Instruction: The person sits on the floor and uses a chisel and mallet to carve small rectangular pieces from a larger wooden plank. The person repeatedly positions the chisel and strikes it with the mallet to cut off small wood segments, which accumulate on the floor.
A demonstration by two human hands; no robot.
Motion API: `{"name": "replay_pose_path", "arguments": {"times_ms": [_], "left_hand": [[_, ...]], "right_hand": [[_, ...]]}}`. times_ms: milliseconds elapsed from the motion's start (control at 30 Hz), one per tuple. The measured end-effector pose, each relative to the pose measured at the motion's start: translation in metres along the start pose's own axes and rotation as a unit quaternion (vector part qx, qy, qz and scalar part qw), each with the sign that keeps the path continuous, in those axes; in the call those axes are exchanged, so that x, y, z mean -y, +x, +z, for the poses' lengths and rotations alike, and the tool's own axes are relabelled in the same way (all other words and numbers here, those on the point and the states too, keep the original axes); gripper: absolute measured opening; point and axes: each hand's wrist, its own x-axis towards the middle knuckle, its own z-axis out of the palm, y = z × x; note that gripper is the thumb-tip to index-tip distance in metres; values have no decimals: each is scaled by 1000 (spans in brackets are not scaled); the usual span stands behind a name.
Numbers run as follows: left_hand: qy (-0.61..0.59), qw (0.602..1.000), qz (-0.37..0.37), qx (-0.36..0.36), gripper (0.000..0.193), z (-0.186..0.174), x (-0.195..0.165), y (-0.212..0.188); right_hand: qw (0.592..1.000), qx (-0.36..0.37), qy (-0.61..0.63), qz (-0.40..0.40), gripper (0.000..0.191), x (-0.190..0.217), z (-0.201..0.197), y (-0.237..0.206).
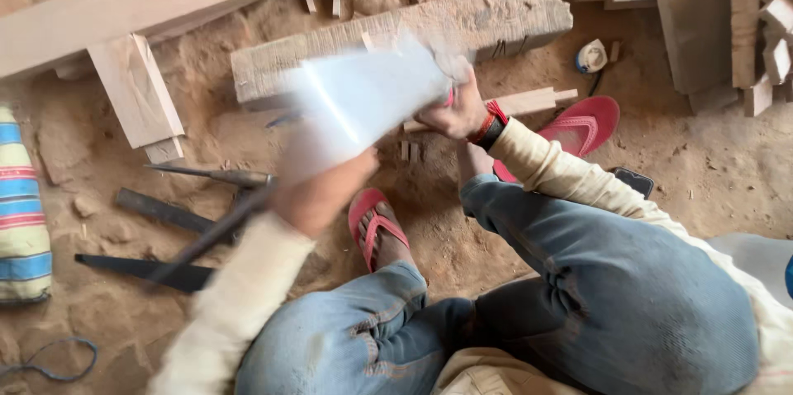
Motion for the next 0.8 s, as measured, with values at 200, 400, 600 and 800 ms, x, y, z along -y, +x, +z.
{"name": "replay_pose_path", "arguments": {"times_ms": [200, 400, 600, 800], "left_hand": [[-159, 983, -75, -48, 27, 16, 1, -17], [-76, 996, -53, -7, 20, -31, -9, 9], [-30, 996, -68, 56, 22, 12, 6, 0], [-243, 962, -50, -112, 23, 28, 16, -26]], "right_hand": [[991, -18, -127, 41, 40, -12, -3, -9], [967, 76, 64, 235, 26, -2, -12, -3], [993, 64, 104, 7, 56, -5, 1, -12], [963, -260, 77, 6, 14, -33, 15, 16]]}}
